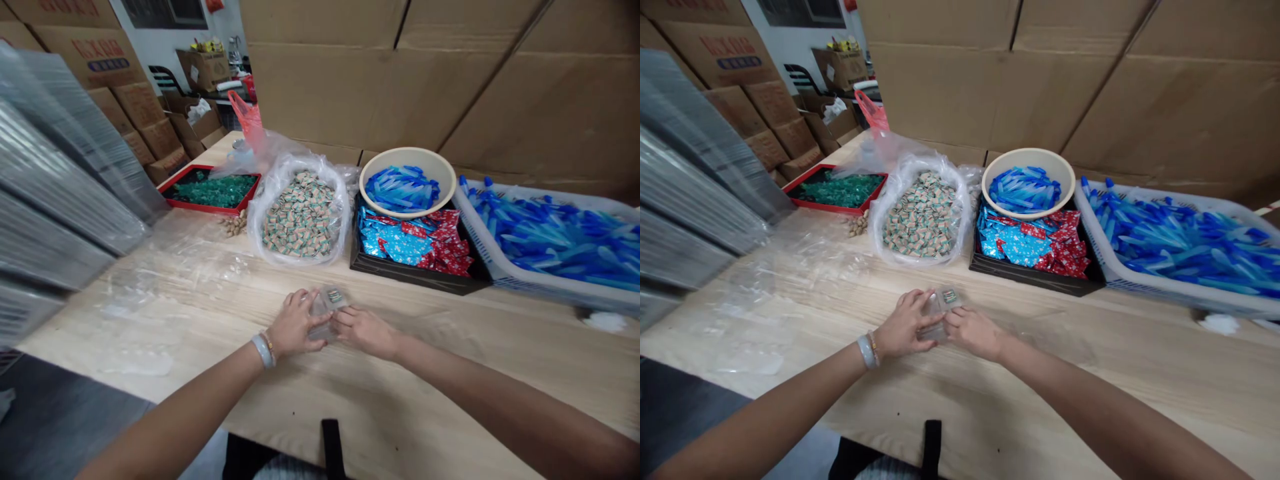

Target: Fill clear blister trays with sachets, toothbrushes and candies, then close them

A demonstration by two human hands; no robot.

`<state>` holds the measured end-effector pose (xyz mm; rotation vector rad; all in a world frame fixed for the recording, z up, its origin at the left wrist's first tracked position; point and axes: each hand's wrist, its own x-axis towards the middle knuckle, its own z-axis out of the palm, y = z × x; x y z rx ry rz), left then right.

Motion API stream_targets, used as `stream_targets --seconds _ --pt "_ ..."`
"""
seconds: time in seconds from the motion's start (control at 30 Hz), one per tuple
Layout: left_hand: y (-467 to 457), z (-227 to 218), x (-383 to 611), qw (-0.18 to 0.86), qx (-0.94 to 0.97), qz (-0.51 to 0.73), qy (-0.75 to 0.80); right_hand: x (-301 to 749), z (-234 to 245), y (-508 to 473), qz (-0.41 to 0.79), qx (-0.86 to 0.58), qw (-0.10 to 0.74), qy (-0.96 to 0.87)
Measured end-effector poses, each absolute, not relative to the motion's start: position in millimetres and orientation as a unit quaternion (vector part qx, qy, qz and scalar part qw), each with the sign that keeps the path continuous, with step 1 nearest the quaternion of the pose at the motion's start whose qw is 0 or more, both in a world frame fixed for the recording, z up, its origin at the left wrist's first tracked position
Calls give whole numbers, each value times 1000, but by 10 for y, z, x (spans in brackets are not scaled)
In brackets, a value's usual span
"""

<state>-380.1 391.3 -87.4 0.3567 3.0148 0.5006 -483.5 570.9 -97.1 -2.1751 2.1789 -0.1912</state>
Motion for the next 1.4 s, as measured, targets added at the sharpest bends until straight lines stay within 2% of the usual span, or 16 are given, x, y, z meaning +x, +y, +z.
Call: stream_targets --seconds 0.2,0.97,1.2,1.4 --pt "3915 -830 -3814 45 105 170 979 -4820 -1073 5735 -107 -703 21 703" --pt "3923 -844 -3882 26 125 154 980 -4819 -1064 5696 -34 -707 -4 707" --pt "3886 -813 -3884 29 141 156 977 -4841 -1161 5671 -52 -714 -3 698" --pt "3901 -772 -3891 39 123 167 977 -4895 -1043 5666 -67 -723 12 688"
